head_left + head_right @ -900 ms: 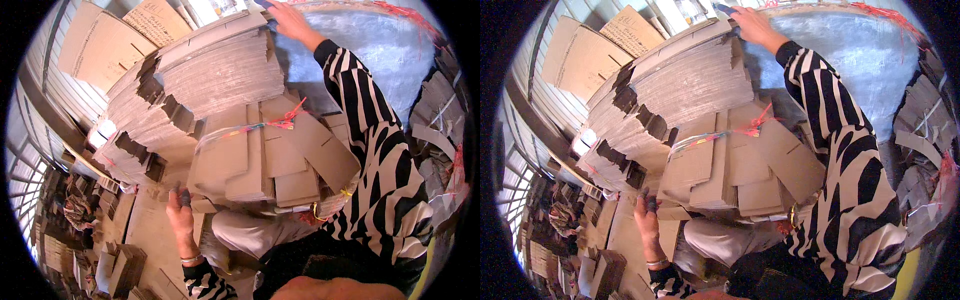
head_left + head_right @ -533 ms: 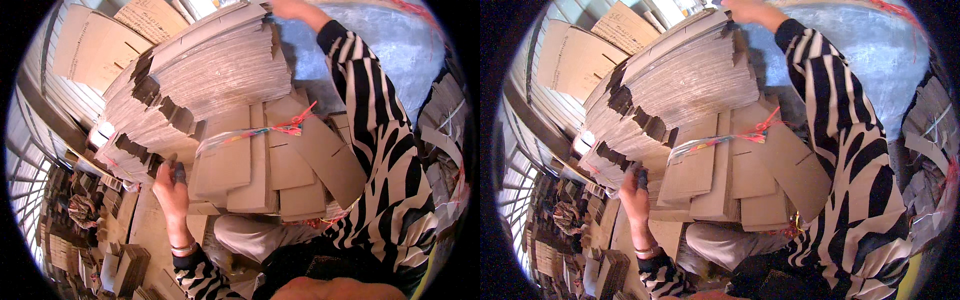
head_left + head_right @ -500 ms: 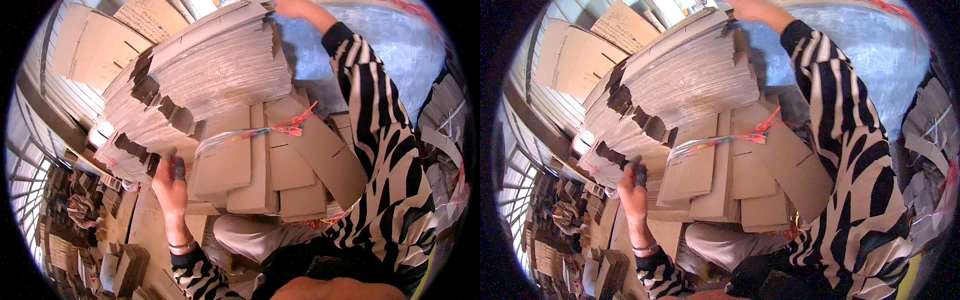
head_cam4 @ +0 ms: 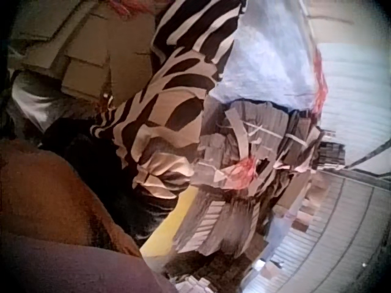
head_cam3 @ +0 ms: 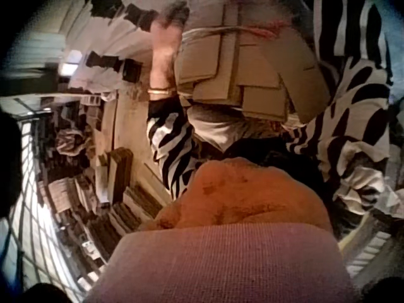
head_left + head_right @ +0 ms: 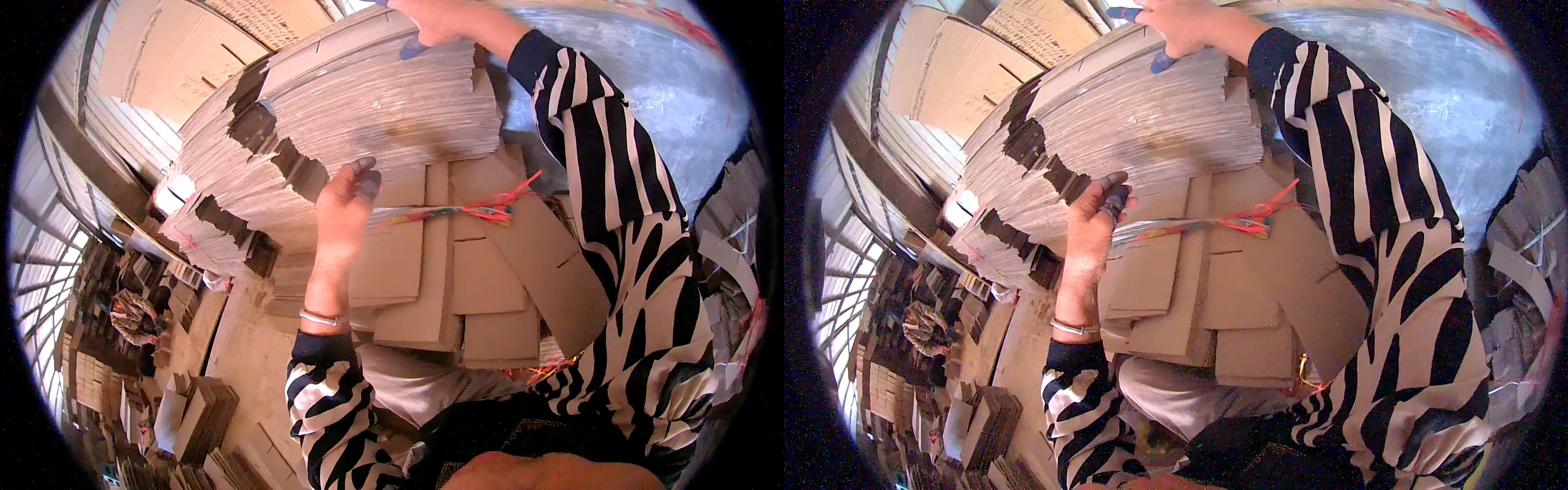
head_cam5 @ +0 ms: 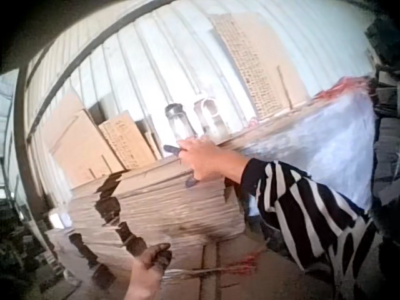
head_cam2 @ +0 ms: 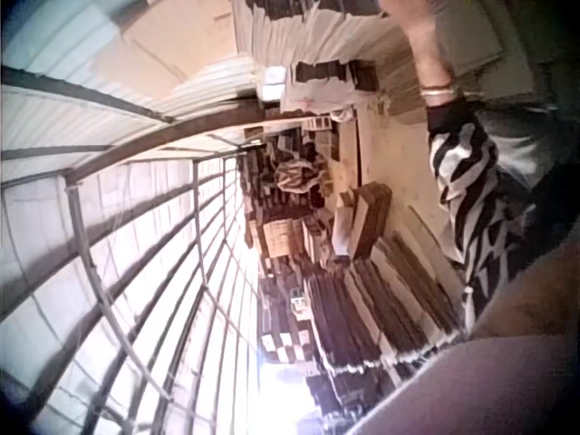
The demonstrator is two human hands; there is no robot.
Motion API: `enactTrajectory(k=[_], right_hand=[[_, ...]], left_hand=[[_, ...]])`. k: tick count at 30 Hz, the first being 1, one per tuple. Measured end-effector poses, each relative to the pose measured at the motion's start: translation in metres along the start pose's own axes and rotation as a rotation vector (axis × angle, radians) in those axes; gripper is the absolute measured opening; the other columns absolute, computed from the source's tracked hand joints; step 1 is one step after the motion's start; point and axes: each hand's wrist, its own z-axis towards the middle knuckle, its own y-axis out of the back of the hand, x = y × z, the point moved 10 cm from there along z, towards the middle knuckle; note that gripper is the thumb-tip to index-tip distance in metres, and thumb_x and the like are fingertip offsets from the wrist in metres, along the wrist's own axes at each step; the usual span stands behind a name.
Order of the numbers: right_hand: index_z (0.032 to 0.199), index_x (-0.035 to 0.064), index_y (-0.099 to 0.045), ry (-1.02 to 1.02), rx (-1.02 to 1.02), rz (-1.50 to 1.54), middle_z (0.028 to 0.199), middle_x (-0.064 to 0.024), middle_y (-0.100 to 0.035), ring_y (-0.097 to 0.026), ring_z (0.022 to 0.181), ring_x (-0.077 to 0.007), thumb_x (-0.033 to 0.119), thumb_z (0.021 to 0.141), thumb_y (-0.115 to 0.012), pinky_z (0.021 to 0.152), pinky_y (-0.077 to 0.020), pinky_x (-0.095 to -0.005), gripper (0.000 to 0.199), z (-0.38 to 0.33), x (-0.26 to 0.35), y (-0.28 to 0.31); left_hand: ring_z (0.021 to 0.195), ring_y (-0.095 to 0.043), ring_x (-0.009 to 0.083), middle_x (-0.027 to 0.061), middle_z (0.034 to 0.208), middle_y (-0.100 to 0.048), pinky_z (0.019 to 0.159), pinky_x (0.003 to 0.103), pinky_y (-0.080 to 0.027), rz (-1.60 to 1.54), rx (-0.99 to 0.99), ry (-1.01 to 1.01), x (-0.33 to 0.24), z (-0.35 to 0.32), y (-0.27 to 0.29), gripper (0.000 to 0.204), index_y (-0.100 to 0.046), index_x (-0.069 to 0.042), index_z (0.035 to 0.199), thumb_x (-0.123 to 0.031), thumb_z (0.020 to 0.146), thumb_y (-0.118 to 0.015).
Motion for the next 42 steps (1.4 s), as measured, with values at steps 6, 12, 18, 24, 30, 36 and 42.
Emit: enactTrajectory(k=[6, 12, 18, 24, 30, 36, 42], right_hand=[[0.1, 0.0012, -0.06, 0.059, -0.354, -0.024, 0.112, -0.0201, -0.053, -0.051, 0.109, -0.0369, 0.015, 0.069, -0.065, 0.088, -0.0402, -0.0511, 0.034, 0.029, -0.005, -0.012], [0.089, 0.0053, -0.064, 0.19, -0.514, -0.12, 0.117, -0.0181, -0.053, -0.048, 0.115, -0.0328, 0.018, 0.067, -0.065, 0.091, -0.0355, -0.0474, 0.026, 0.036, 0.033, -0.012], [0.085, 0.0062, -0.065, 0.292, -0.487, -0.186, 0.131, -0.0194, -0.049, -0.042, 0.124, -0.033, 0.022, 0.067, -0.068, 0.095, -0.0328, -0.0476, 0.024, 0.043, 0.043, -0.012], [0.096, 0.0072, -0.063, 0.239, -0.422, -0.22, 0.133, -0.0224, -0.047, -0.041, 0.125, -0.0362, 0.023, 0.065, -0.073, 0.091, -0.036, -0.0505, 0.036, 0.053, 0.057, -0.015], [0.095, 0.0075, -0.061, 0.048, -0.206, -0.257, 0.104, -0.0221, -0.057, -0.057, 0.094, -0.0368, 0.022, 0.066, -0.071, 0.084, -0.0383, -0.0514, 0.034, 0.093, 0.049, -0.027], [0.089, 0.0072, -0.06, 0.128, -0.317, -0.278, 0.083, -0.0199, -0.06, -0.06, 0.081, -0.0369, 0.02, 0.067, -0.068, 0.08, -0.0396, -0.0474, 0.026, 0.086, 0.101, -0.03], [0.085, 0.0042, -0.061, 0.155, -0.369, -0.304, 0.078, -0.019, -0.06, -0.058, 0.084, -0.0351, 0.014, 0.067, -0.065, 0.082, -0.0391, -0.0456, 0.021, 0.097, 0.186, 0.007]], left_hand=[[0.085, -0.062, 0.012, 0.0065, 0.104, -0.064, 0.072, 0.023, -0.046, 0.062, -0.038, 0.028, 0.02, 0.005, 0.025, 0.034, -0.059, -0.002, 0.122, 0.001, 0.091, -0.045], [0.086, -0.062, 0.0133, 0.0082, 0.104, -0.064, 0.075, 0.024, -0.047, 0.108, -0.074, -0.016, 0.033, -0.004, 0.056, 0.035, -0.057, 0.001, 0.123, 0.003, 0.09, -0.046], [0.085, -0.065, 0.0165, 0.0117, 0.099, -0.067, 0.077, 0.029, -0.05, 0.179, -0.126, -0.085, 0.042, -0.004, 0.074, 0.033, -0.058, 0.001, 0.12, -0.003, 0.087, -0.053], [0.084, -0.068, 0.0214, 0.0134, 0.096, -0.069, 0.075, 0.031, -0.051, 0.226, -0.147, -0.062, 0.045, -0.016, 0.09, 0.031, -0.06, -0.002, 0.118, -0.01, 0.087, -0.058], [0.084, -0.066, 0.0173, 0.0109, 0.095, -0.066, 0.073, 0.028, -0.05, 0.382, -0.097, 0.003, 0.038, -0.037, 0.109, 0.031, -0.057, 0.001, 0.121, -0.004, 0.091, -0.053], [0.083, -0.066, 0.0143, 0.0102, 0.098, -0.065, 0.071, 0.025, -0.049, 0.261, -0.09, 0.093, 0.071, -0.098, 0.145, 0.034, -0.053, 0.003, 0.126, 0.0, 0.093, -0.05], [0.085, -0.065, 0.0136, 0.0112, 0.102, -0.065, 0.072, 0.024, -0.05, 0.172, -0.137, 0.076, 0.085, -0.134, 0.22, 0.035, -0.051, 0.002, 0.129, 0.0, 0.095, -0.05]])
